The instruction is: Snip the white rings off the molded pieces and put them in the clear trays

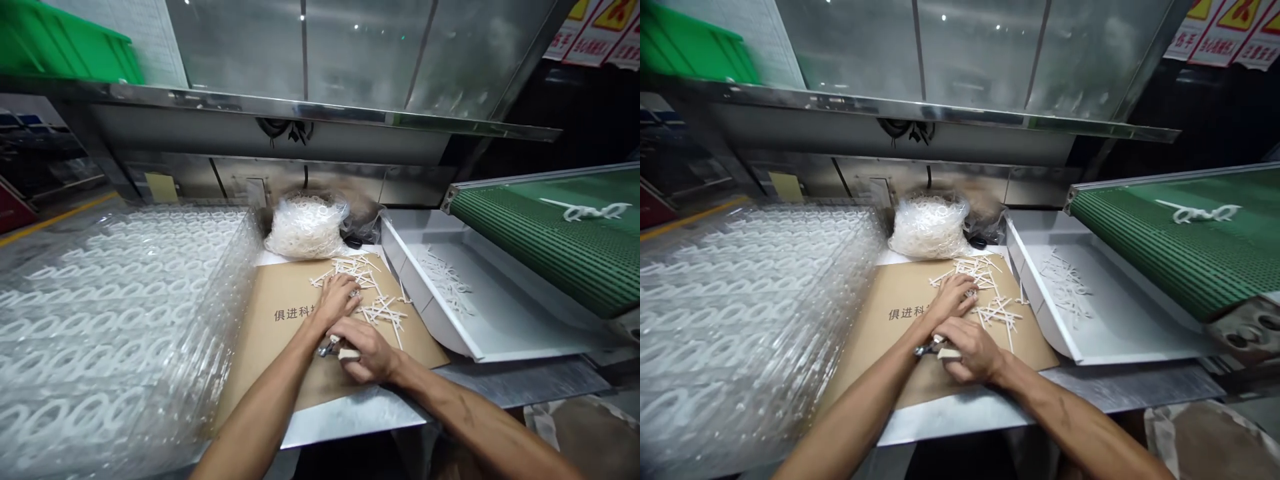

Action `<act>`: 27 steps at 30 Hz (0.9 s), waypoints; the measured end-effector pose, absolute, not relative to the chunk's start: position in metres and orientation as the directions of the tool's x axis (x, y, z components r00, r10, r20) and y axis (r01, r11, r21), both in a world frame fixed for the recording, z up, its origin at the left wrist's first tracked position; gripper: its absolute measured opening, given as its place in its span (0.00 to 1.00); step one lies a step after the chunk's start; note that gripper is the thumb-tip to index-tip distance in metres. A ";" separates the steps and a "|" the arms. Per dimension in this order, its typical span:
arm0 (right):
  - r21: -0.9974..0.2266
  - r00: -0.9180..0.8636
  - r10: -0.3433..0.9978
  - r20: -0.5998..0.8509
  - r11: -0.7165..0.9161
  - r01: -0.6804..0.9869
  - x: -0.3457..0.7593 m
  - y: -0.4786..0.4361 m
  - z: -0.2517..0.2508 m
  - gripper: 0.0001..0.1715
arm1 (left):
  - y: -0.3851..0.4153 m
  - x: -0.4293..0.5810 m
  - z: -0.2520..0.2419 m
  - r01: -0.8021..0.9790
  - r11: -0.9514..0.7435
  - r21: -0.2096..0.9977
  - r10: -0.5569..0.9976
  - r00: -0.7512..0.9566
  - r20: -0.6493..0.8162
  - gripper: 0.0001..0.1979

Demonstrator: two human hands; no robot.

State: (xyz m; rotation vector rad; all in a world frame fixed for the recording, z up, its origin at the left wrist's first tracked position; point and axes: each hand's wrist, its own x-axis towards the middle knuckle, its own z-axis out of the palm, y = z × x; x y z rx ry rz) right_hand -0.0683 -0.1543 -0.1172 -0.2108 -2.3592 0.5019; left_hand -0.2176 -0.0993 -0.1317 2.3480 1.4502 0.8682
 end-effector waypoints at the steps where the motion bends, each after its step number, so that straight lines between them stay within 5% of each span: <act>1: -0.409 -0.711 0.320 0.626 0.911 0.049 -0.068 -0.152 -0.118 0.27 | -0.097 -0.218 -0.133 0.727 -0.472 0.499 0.877 0.330 0.349 0.13; 6: -0.422 -0.598 0.432 0.675 0.891 0.168 -0.067 -0.148 -0.118 0.23 | -0.089 -0.217 -0.133 0.765 -0.429 0.481 0.902 0.335 0.271 0.13; 15: -0.369 -0.558 0.431 0.709 0.901 0.227 -0.058 -0.134 -0.142 0.24 | -0.094 -0.224 -0.129 0.847 -0.420 0.328 0.907 0.374 0.195 0.17; 27: -0.331 -0.499 0.470 0.728 0.878 0.345 -0.044 -0.112 -0.153 0.26 | -0.106 -0.223 -0.131 0.764 -0.455 0.456 0.886 0.337 0.320 0.20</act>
